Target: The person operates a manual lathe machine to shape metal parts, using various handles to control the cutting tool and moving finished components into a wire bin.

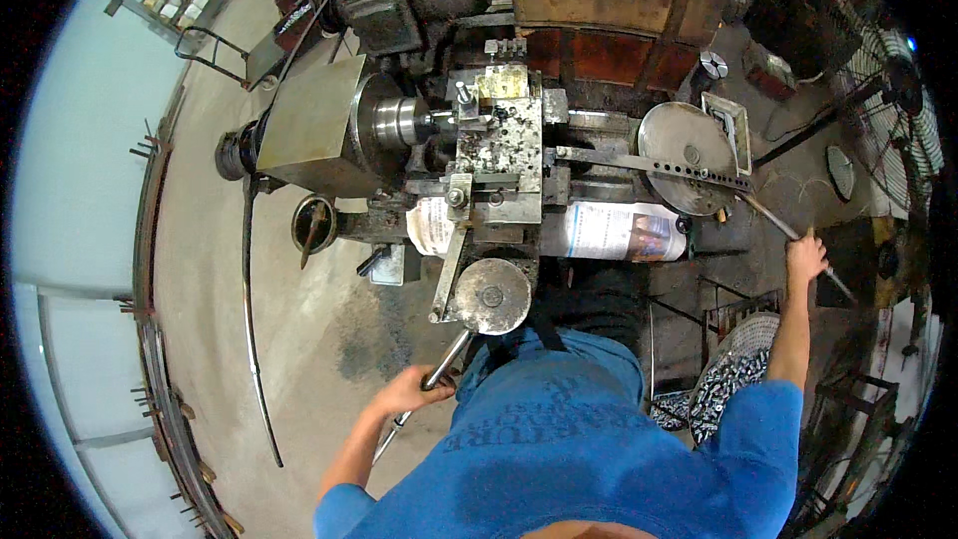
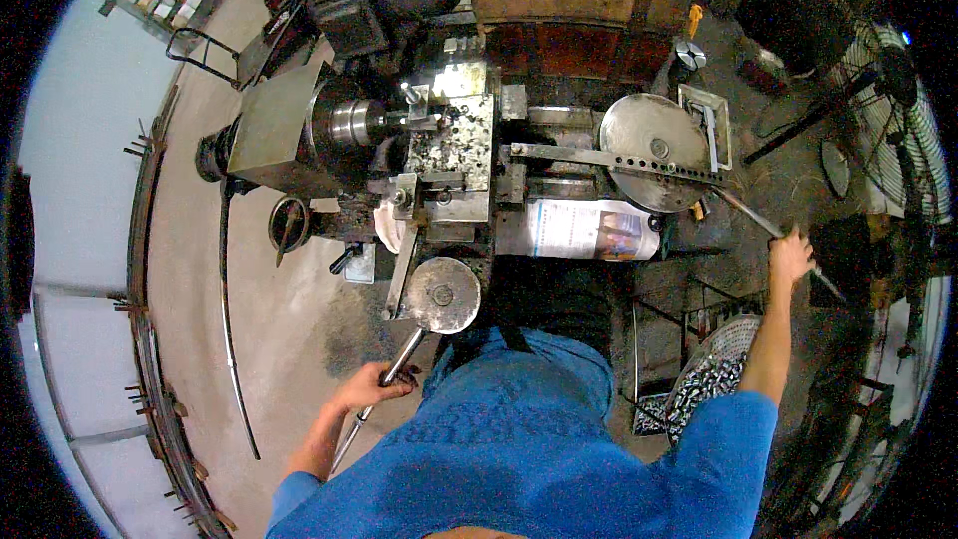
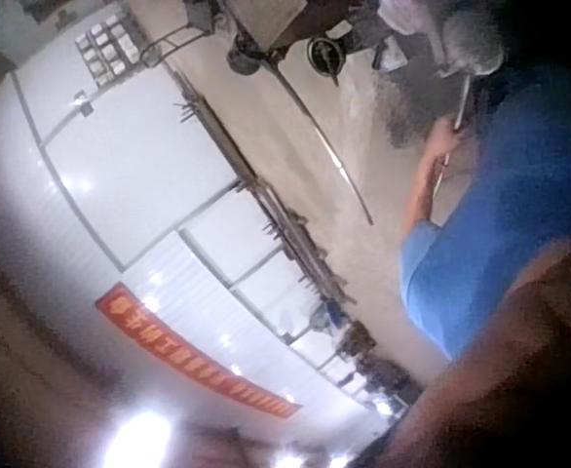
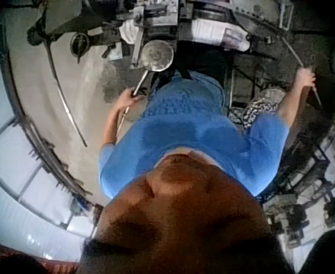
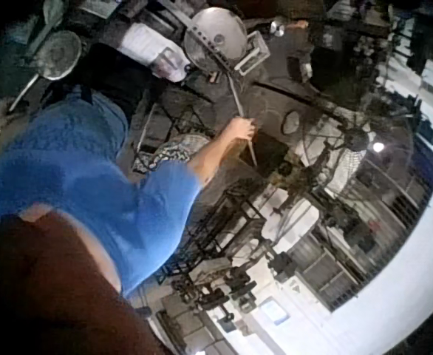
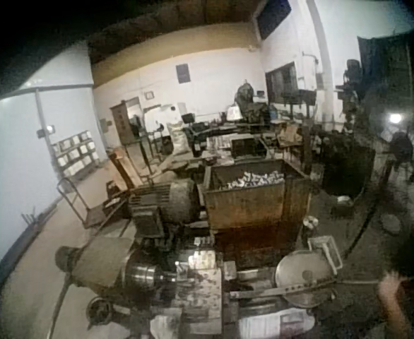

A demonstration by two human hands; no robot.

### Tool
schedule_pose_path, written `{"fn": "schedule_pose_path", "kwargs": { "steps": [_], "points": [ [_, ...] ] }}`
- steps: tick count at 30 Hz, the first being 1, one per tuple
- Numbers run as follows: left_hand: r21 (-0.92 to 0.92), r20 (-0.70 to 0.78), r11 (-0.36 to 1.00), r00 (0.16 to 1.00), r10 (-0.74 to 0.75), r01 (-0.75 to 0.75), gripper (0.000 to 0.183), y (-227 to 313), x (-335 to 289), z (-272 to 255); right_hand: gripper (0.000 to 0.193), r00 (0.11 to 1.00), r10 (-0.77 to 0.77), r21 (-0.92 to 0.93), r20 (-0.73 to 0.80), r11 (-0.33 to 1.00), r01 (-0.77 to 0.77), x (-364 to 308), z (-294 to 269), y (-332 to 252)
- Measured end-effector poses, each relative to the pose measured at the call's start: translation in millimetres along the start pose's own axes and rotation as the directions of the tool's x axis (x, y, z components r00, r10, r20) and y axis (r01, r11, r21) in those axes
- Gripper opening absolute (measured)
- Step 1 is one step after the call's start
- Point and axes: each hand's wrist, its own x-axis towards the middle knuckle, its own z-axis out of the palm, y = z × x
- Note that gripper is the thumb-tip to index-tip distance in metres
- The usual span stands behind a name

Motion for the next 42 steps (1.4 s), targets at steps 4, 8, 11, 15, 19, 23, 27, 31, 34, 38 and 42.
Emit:
{"fn": "schedule_pose_path", "kwargs": {
  "steps": [4, 8, 11, 15, 19, 23, 27, 31, 34, 38, 42],
  "points": [
    [-0.633, -0.089, 0.767, 0.994, 0.06, -0.103, 0.054, -9.1, 10.7, -45.3, 0.074, 0.941, -0.114, 0.155, -0.32, 0.973, 0.17, -17.3, 22.7, -22.1],
    [0.343, -0.758, 0.88, 0.65, 0.053, 0.328, 0.036, -84.4, 63.7, -123.2, 0.085, 0.822, -0.218, 0.452, -0.526, 0.747, 0.487, -106.3, 18.1, -35.7],
    [0.636, -0.706, 0.642, 0.658, 0.262, 0.428, 0.043, -119.7, 95.5, -161.5, 0.065, 0.89, -0.327, 0.675, -0.319, 0.581, 0.455, -158.3, 70.1, -30.3],
    [0.627, -0.707, 0.546, 0.7, 0.1, 0.556, 0.042, -123.9, 130.1, -165.1, 0.041, 0.925, -0.374, 0.746, -0.069, 0.597, 0.297, -221.5, 55.8, -39.1],
    [-0.078, -0.989, 0.751, 0.045, -0.142, 0.656, 0.046, -147.9, 196.4, -104.5, 0.039, 0.889, -0.456, 0.732, 0.043, 0.62, 0.283, -235.7, 29.9, -41.8],
    [0.45, -0.86, 0.727, 0.471, 0.196, 0.518, 0.037, -186.2, 167.5, -128.9, 0.037, 0.825, -0.531, 0.795, -0.191, 0.409, 0.448, -210.3, 10.9, -46.7],
    [0.522, -0.773, 0.701, 0.617, 0.148, 0.486, 0.035, -148.4, 143.3, -148.4, 0.032, 0.736, -0.542, 0.725, -0.406, 0.3, 0.62, -190.6, -80.8, -71.5],
    [0.477, -0.701, 0.771, 0.711, 0.045, 0.421, 0.038, -136.7, 128.4, -152.5, 0.038, 0.561, -0.616, 0.709, -0.554, 0.005, 0.706, -211.1, -186.0, -141.9],
    [0.36, -0.679, 0.896, 0.732, 0.062, 0.258, 0.042, -140.8, 81.6, -176.6, 0.042, 0.191, -0.673, 0.51, -0.714, -0.314, 0.801, -252.8, -260.3, -218.3],
    [0.176, -0.903, 0.98, 0.411, 0.121, 0.097, 0.032, -68.3, -36.0, -205.5, 0.033, -0.211, -0.697, 0.058, -0.685, -0.341, 0.938, -310.3, -305.1, -326.7],
    [0.219, -0.946, 0.829, -0.098, 0.31, 0.515, 0.027, -92.5, -131.0, -228.8, 0.025, -0.2, -0.923, -0.154, -0.329, -0.157, 0.975, -337.1, -320.7, -379.1]
  ]
}}
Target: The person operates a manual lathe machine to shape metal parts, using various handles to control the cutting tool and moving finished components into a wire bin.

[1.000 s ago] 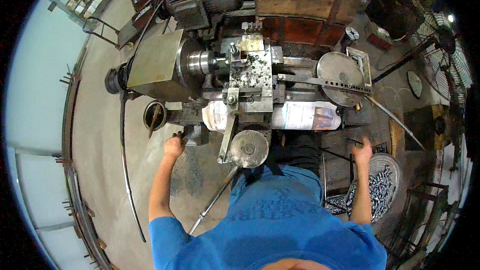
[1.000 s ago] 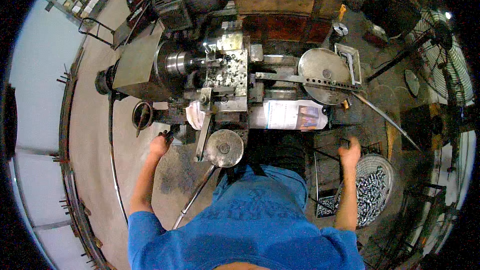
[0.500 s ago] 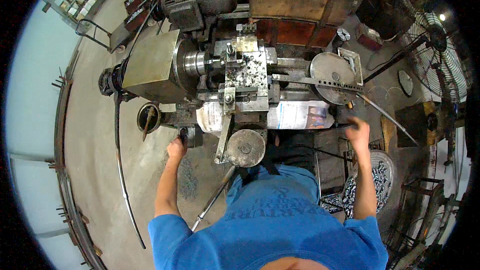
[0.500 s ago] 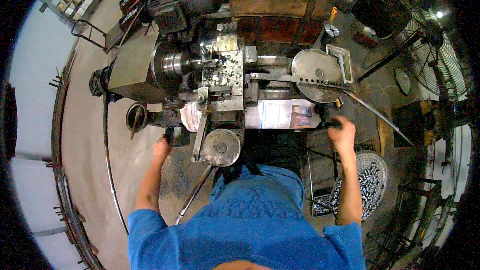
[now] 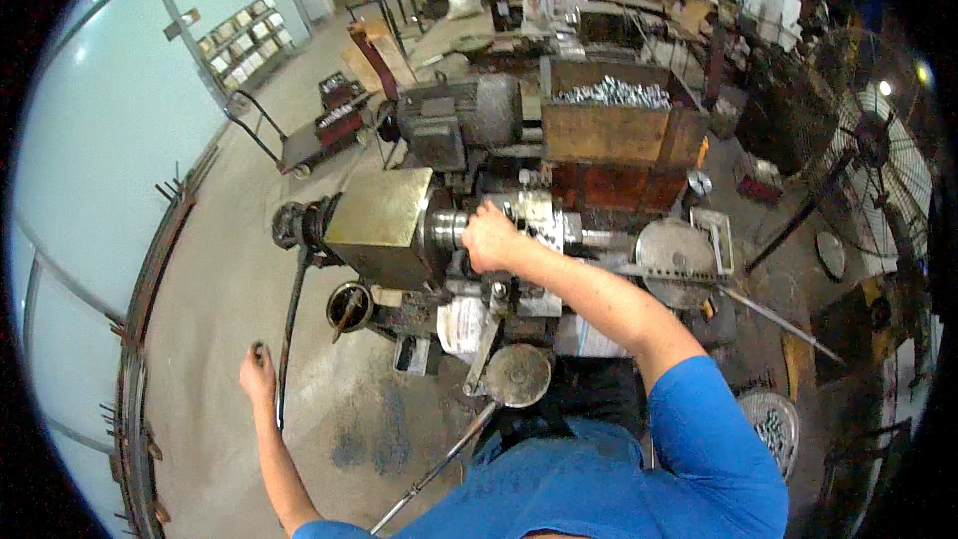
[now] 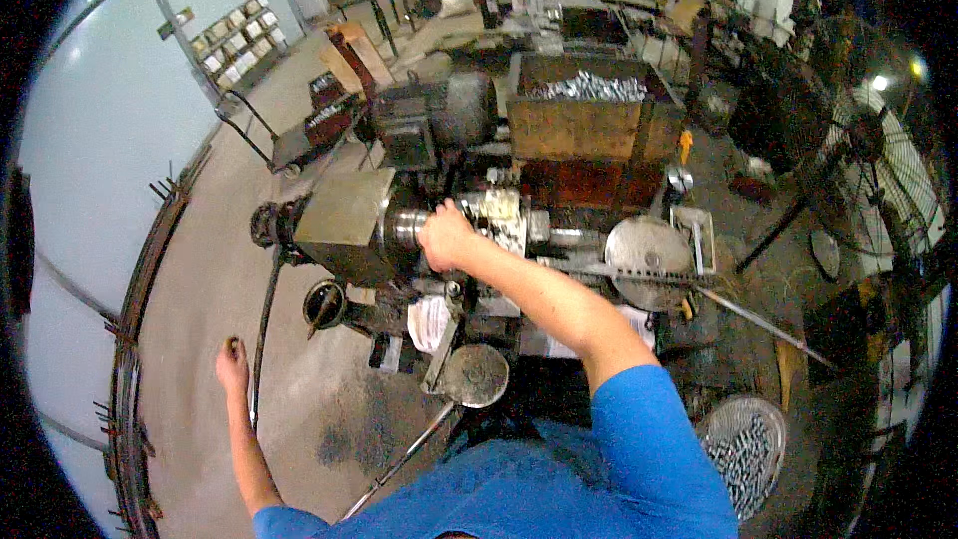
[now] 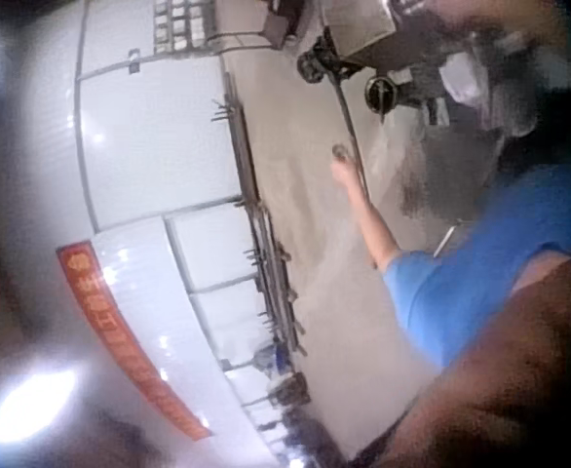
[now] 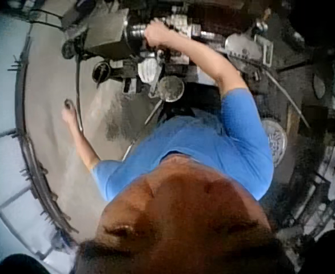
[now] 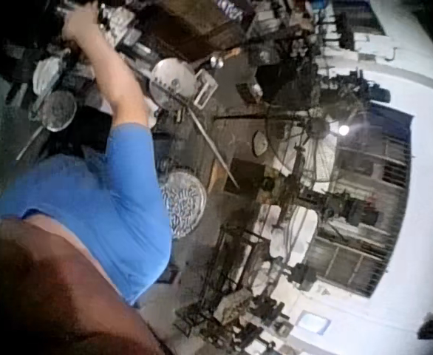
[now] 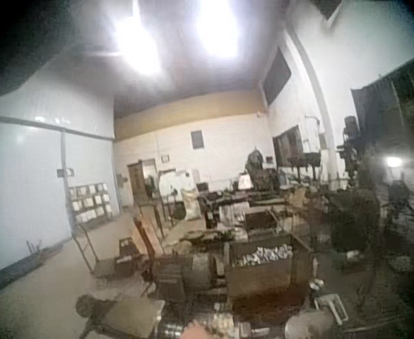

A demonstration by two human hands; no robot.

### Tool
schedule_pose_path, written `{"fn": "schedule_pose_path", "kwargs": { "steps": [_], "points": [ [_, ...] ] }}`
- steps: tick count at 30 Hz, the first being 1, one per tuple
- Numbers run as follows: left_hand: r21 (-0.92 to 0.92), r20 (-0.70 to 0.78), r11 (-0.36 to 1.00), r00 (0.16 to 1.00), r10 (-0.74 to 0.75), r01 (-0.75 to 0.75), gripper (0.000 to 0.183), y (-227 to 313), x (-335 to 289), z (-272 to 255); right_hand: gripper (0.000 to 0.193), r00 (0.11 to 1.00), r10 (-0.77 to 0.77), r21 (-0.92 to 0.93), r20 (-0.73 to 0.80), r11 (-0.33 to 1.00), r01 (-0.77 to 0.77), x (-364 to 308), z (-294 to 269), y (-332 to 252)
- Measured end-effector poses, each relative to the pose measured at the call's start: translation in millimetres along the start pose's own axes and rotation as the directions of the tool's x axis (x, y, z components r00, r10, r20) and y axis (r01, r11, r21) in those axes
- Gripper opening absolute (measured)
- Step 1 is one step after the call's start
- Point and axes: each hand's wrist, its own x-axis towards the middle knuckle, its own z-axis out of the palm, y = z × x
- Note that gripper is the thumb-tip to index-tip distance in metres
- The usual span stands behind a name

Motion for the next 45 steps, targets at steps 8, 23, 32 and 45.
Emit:
{"fn": "schedule_pose_path", "kwargs": {
  "steps": [8, 23, 32, 45],
  "points": [
    [0.119, 0.241, 0.964, 0.935, -0.259, 0.236, 0.048, 68.8, -102.6, 2.8, 0.013, 0.991, -0.028, 0.08, -0.128, 0.996, 0.038, 12.2, 21.2, -0.2],
    [-0.525, 0.651, 0.664, 0.753, -0.09, 0.533, 0.02, 45.0, -65.3, 29.1, 0.045, 0.684, 0.412, 0.151, -0.602, 0.9, -0.409, -79.8, -78.7, 134.4],
    [-0.611, 0.65, 0.549, 0.758, -0.064, 0.57, 0.028, 49.3, -64.4, 43.9, 0.042, 0.616, 0.669, 0.581, -0.415, 0.717, -0.386, -270.7, 4.0, 137.2],
    [-0.393, 0.756, 0.56, 0.602, -0.255, 0.73, 0.03, 42.3, -58.7, 79.0, 0.028, -0.235, 0.854, -0.058, 0.464, -0.235, -0.97, -656.7, 213.7, -7.1]
  ]
}}
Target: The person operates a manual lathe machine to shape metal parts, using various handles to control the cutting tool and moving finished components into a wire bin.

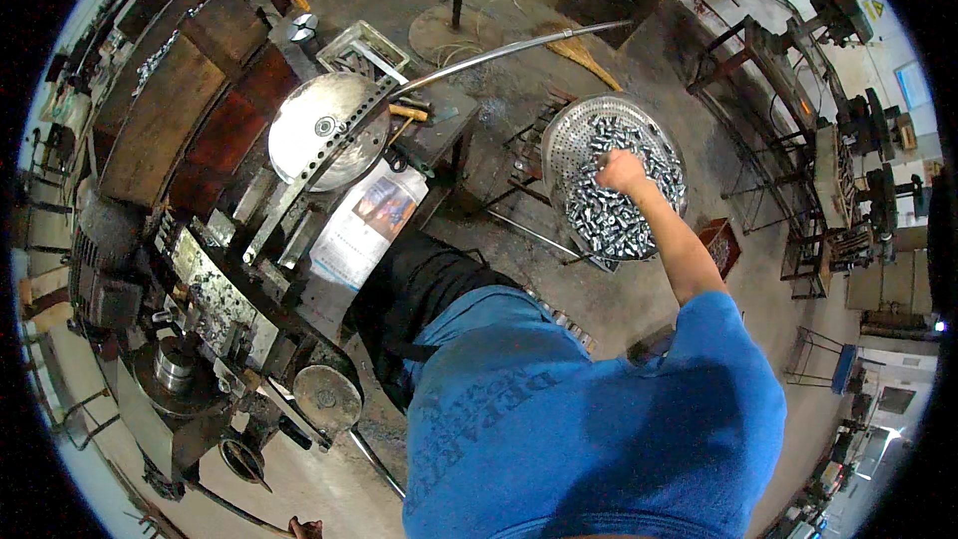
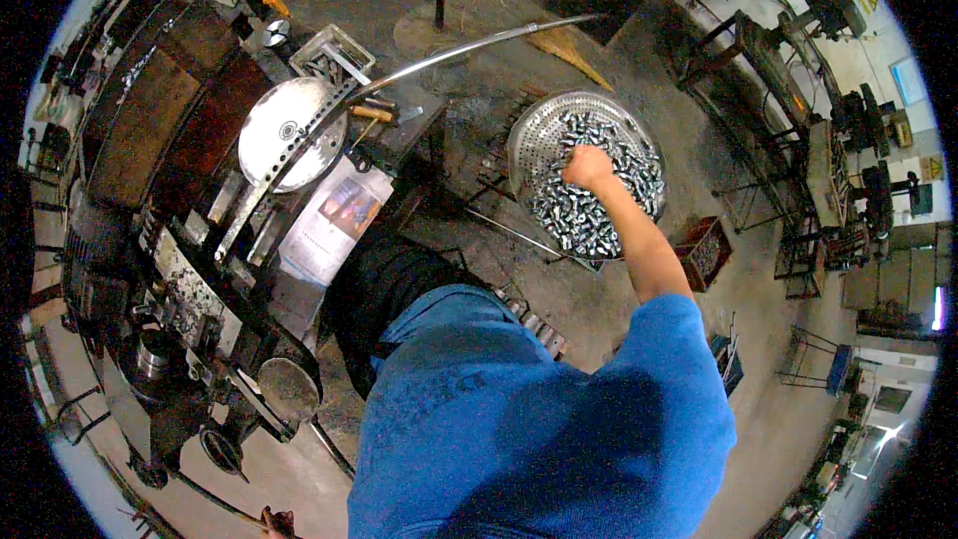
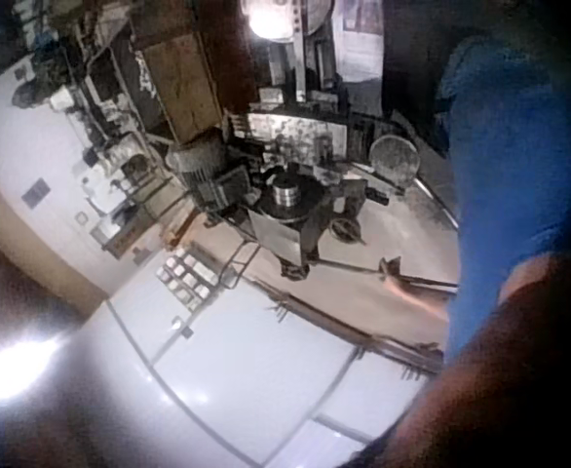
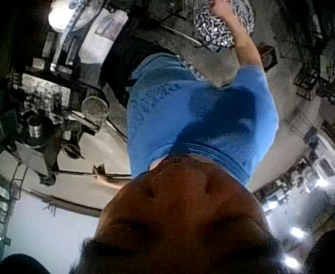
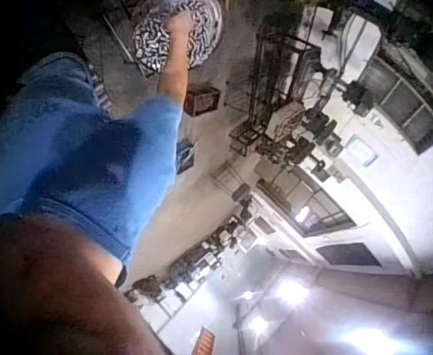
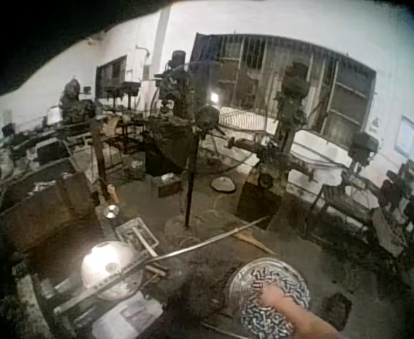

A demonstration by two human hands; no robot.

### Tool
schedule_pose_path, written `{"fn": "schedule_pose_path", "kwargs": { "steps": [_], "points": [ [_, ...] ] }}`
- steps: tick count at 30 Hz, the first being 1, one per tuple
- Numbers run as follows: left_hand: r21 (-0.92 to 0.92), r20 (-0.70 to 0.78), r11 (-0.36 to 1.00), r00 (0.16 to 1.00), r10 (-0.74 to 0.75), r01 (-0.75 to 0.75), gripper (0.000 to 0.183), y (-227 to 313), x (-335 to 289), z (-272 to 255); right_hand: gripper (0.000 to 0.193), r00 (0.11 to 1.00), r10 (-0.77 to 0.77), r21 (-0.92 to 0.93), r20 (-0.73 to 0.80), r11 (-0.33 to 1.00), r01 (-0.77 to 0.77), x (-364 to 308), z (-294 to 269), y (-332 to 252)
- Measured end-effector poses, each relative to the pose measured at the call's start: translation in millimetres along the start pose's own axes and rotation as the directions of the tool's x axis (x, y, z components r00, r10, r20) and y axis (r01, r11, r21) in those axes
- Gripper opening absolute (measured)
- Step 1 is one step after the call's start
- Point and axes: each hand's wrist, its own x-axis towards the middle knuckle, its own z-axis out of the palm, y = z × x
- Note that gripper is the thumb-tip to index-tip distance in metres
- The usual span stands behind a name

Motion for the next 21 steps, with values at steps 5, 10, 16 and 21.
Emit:
{"fn": "schedule_pose_path", "kwargs": {
  "steps": [5, 10, 16, 21],
  "points": [
    [-0.005, 0.007, 1.0, 1.0, 0.008, -0.008, 0.029, 4.7, -2.9, -1.3, 0.033, 0.962, -0.255, -0.143, 0.095, 0.953, 0.266, 12.3, 40.5, 4.0],
    [-0.019, 0.016, 1.0, 1.0, 0.015, -0.014, 0.028, 5.6, -2.3, -4.2, 0.036, 0.965, -0.258, -0.153, 0.056, 0.952, 0.264, 18.3, 47.7, 2.4],
    [-0.059, -0.006, 0.996, 0.998, 0.067, -0.067, 0.028, -10.4, -16.3, -29.1, 0.036, 0.945, -0.31, -0.136, 0.106, 0.937, 0.323, 36.2, 44.5, -11.3],
    [0.067, -0.024, 0.978, 0.98, 0.2, -0.198, 0.036, 16.1, -43.9, -9.0, 0.032, 0.858, -0.242, 0.529, -0.453, 0.702, 0.477, 15.6, -0.5, -72.3]
  ]
}}
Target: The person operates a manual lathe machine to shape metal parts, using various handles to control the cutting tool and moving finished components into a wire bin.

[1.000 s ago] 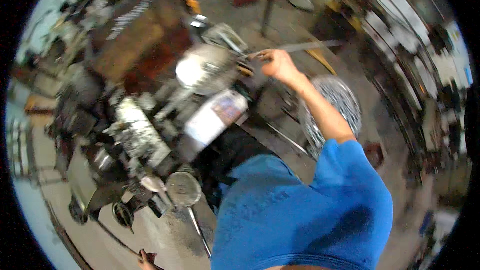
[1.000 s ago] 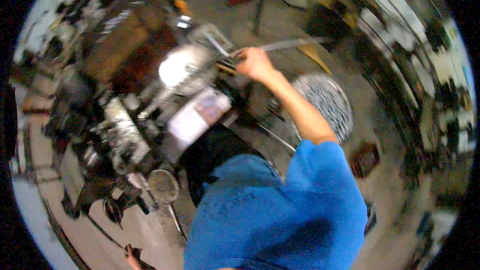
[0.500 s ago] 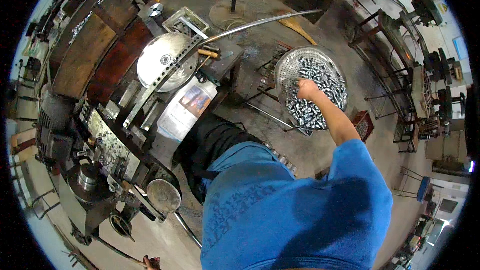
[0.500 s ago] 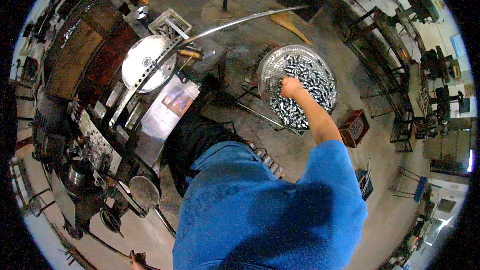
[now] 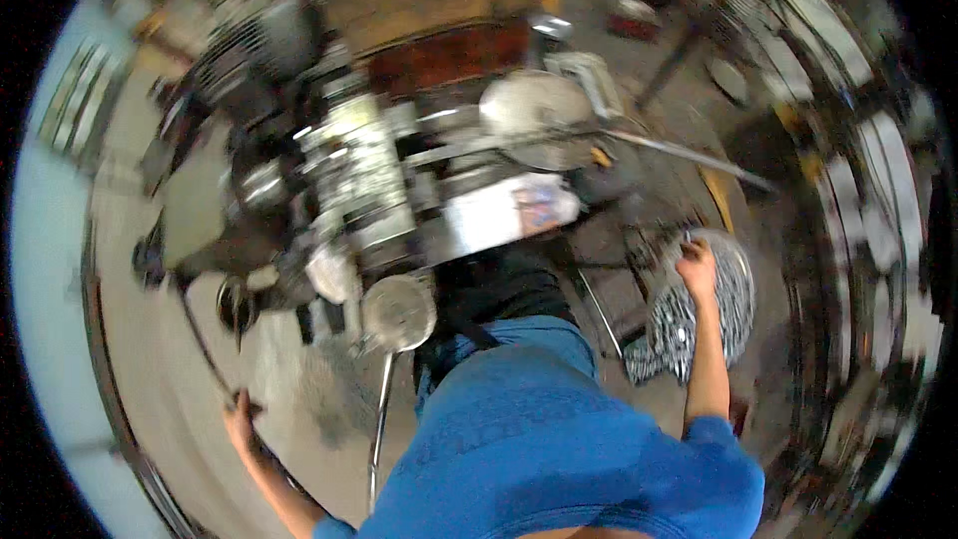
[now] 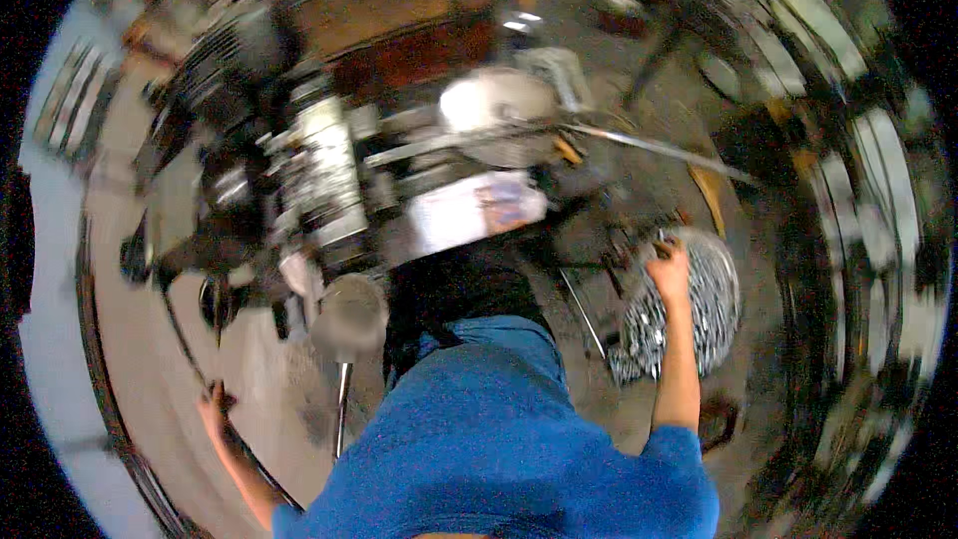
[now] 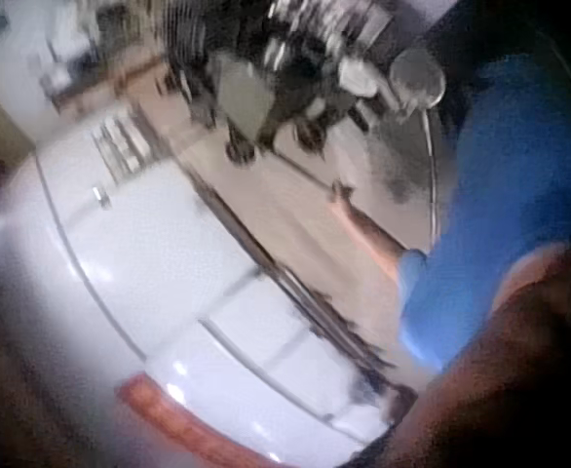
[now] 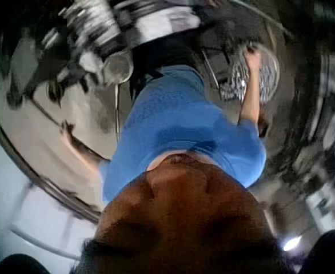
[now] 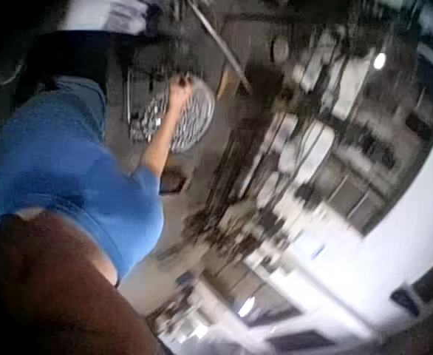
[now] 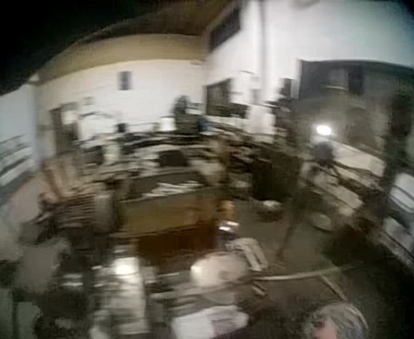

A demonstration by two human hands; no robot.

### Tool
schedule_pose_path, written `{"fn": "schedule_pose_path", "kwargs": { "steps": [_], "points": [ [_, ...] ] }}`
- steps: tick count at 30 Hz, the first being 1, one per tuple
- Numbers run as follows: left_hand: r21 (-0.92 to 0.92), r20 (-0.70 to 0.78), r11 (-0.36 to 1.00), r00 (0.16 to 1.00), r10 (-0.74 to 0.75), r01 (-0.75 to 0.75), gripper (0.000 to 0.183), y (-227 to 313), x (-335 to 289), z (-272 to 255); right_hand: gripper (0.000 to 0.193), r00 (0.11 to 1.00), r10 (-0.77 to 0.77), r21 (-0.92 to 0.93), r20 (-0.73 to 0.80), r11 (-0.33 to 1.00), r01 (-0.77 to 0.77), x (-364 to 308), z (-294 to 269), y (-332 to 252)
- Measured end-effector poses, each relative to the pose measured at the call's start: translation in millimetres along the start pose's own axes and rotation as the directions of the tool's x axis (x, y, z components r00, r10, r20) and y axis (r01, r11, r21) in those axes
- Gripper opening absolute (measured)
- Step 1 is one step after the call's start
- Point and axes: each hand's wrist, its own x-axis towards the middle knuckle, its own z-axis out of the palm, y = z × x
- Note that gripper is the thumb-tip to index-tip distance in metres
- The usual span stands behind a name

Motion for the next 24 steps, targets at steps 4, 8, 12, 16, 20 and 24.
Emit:
{"fn": "schedule_pose_path", "kwargs": {
  "steps": [4, 8, 12, 16, 20, 24],
  "points": [
    [0.059, 0.043, 0.998, 0.999, 0.031, -0.034, 0.023, 7.4, 7.7, -0.1, 0.046, 0.9, -0.375, 0.191, 0.223, 0.922, 0.337, 26.8, 18.2, -179.9],
    [0.19, 0.007, 0.979, 0.997, 0.072, -0.072, 0.025, -3.8, 2.7, -7.4, 0.055, 0.437, -0.858, 0.49, 0.271, 0.513, 0.704, 20.8, 65.3, -385.2],
    [0.402, -0.031, 0.911, 0.994, 0.109, -0.088, 0.034, 5.5, -26.2, -11.6, 0.051, 0.037, -0.976, 0.515, 0.215, 0.145, 0.845, -9.3, 120.6, -530.5],
    [0.547, -0.06, 0.833, 0.988, 0.141, -0.086, 0.037, -13.7, -52.6, -22.9, 0.029, 0.001, -0.772, 0.129, 0.636, 0.108, 0.986, -18.6, 196.4, -586.9],
    [0.411, -0.15, 0.912, 0.986, 0.071, -0.003, 0.036, -35.8, -68.4, -22.5, 0.03, 0.042, -0.763, 0.173, 0.645, 0.2, 0.964, -14.3, 216.0, -594.1],
    [0.519, -0.181, 0.854, 0.97, 0.163, -0.046, 0.038, -26.0, -71.2, -18.8, 0.028, 0.07, -0.798, 0.323, 0.599, 0.321, 0.891, -10.7, 236.7, -591.4]
  ]
}}
